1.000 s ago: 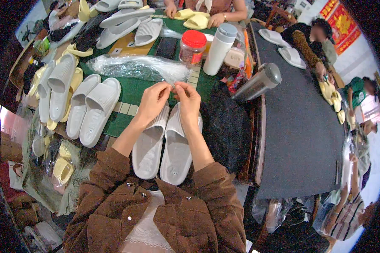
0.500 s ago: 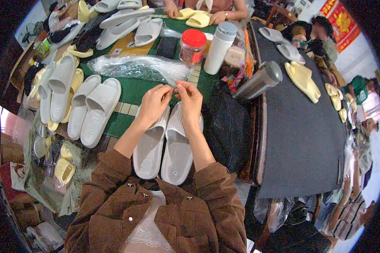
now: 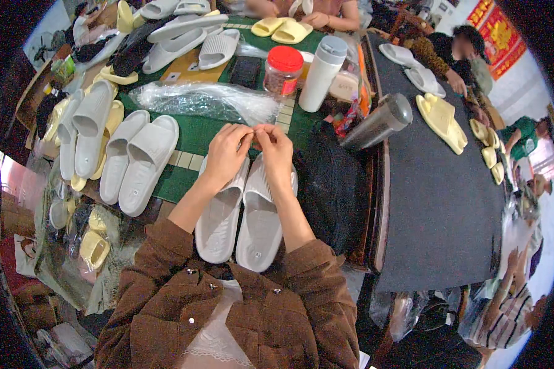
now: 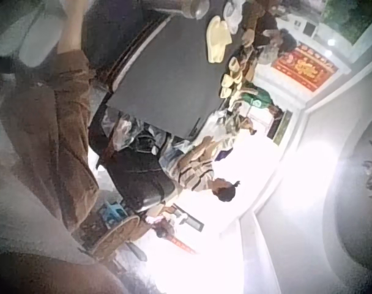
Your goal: The person assembles plastic slippers by hand, inserting a thin white strap into the slots of yellow and white slipper soles. They handle the slippers one at a time, aligning the strap and pressing it into place, then moving the finished pair aside.
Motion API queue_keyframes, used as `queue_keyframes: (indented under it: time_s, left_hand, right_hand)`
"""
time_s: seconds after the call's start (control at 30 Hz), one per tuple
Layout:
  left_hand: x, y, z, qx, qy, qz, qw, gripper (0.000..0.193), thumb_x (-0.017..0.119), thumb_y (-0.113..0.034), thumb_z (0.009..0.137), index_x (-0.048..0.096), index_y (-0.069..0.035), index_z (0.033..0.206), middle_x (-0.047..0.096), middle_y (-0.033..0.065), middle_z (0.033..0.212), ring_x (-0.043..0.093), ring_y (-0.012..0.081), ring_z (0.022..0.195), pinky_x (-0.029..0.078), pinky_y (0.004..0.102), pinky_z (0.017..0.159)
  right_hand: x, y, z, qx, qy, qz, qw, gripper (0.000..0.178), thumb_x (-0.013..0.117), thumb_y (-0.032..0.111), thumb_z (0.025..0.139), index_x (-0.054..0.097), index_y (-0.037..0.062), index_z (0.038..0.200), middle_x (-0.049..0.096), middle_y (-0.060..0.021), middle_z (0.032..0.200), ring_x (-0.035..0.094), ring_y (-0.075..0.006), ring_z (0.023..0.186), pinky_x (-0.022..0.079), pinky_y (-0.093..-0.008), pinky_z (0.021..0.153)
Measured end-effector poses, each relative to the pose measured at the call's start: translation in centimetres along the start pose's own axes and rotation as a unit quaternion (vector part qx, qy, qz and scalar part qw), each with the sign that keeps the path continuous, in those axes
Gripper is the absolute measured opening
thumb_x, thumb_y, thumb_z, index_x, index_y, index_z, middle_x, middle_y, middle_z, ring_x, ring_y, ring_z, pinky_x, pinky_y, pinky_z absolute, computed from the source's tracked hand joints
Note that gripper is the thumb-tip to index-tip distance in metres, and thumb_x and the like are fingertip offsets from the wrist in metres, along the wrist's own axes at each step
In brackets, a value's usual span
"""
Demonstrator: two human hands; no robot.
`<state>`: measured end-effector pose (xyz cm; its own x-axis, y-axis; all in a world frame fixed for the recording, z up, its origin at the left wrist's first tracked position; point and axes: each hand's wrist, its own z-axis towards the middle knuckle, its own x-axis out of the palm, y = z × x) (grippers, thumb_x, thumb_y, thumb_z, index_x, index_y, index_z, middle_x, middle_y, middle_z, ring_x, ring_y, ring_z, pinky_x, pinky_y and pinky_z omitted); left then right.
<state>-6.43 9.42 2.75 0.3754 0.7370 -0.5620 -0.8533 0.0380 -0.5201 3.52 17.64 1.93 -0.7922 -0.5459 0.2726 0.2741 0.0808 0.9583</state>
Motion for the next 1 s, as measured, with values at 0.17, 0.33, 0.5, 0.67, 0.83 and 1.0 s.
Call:
queue_keyframes:
  time_s: [0.17,0.33,0.5,0.67,0.83,1.0]
  left_hand:
    - [-0.18,-0.3,0.22,0.013,-0.02,-0.021,0.999,0.009,0.059,-0.01,0.089,0.063,-0.003,0.085,0.064,0.0132,0.082,0.059,0.0339,0.079,0.047,0.0444,0.074]
    - [0.25,0.19,0.19,0.023,-0.025,-0.025,0.999,0.009,0.059,-0.01,0.089,0.062,-0.003,0.085,0.064,0.0128,0.081,0.059,0.0336,0.079,0.047,0.044,0.072]
    - [0.25,0.42,0.14,0.029,-0.023,-0.004,0.999,0.007,0.058,-0.01,0.088,0.062,-0.004,0.085,0.062,0.0122,0.08,0.058,0.0331,0.078,0.046,0.0435,0.072]
    - [0.15,0.31,0.0,0.024,-0.008,-0.003,1.0,0.007,0.058,-0.01,0.087,0.062,-0.004,0.086,0.062,0.0121,0.081,0.057,0.0332,0.08,0.046,0.0438,0.073]
    - [-0.08,0.28,0.16,0.031,0.004,-0.002,1.0,0.008,0.057,-0.009,0.089,0.062,-0.003,0.088,0.062,0.0132,0.082,0.059,0.0344,0.08,0.045,0.0434,0.074]
    - [-0.18,-0.01,0.22,0.028,-0.004,-0.009,1.0,0.009,0.057,-0.008,0.09,0.062,-0.002,0.088,0.063,0.0138,0.083,0.059,0.035,0.079,0.045,0.0428,0.074]
  right_hand:
    - [-0.06,-0.33,0.06,-0.016,-0.005,0.001,1.0,0.014,0.063,0.013,0.094,0.066,0.001,0.102,0.066,-0.0013,0.094,0.06,-0.0087,0.081,0.049,-0.0234,0.07]
    - [-0.3,0.05,-0.01,-0.046,-0.046,0.019,0.998,0.016,0.061,0.013,0.095,0.067,0.0003,0.104,0.066,-0.0027,0.095,0.06,-0.009,0.079,0.05,-0.0236,0.069]
    - [-0.13,0.06,-0.05,-0.055,-0.037,0.008,0.998,0.018,0.061,0.014,0.095,0.067,0.0004,0.105,0.067,-0.003,0.096,0.06,-0.0086,0.08,0.05,-0.0236,0.07]
    - [-0.07,0.13,-0.15,-0.071,-0.043,0.002,0.997,0.018,0.062,0.014,0.095,0.068,0.0002,0.106,0.067,-0.0036,0.098,0.061,-0.0085,0.08,0.051,-0.0236,0.07]
    - [-0.24,0.02,-0.11,-0.05,-0.01,-0.023,0.998,0.018,0.062,0.012,0.094,0.068,-0.0006,0.106,0.068,-0.0042,0.1,0.062,-0.0094,0.081,0.052,-0.0244,0.071]
    - [0.2,-0.2,-0.14,-0.095,-0.012,-0.047,0.994,0.02,0.061,0.012,0.095,0.069,-0.0021,0.106,0.067,-0.006,0.099,0.064,-0.0119,0.083,0.052,-0.0251,0.073]
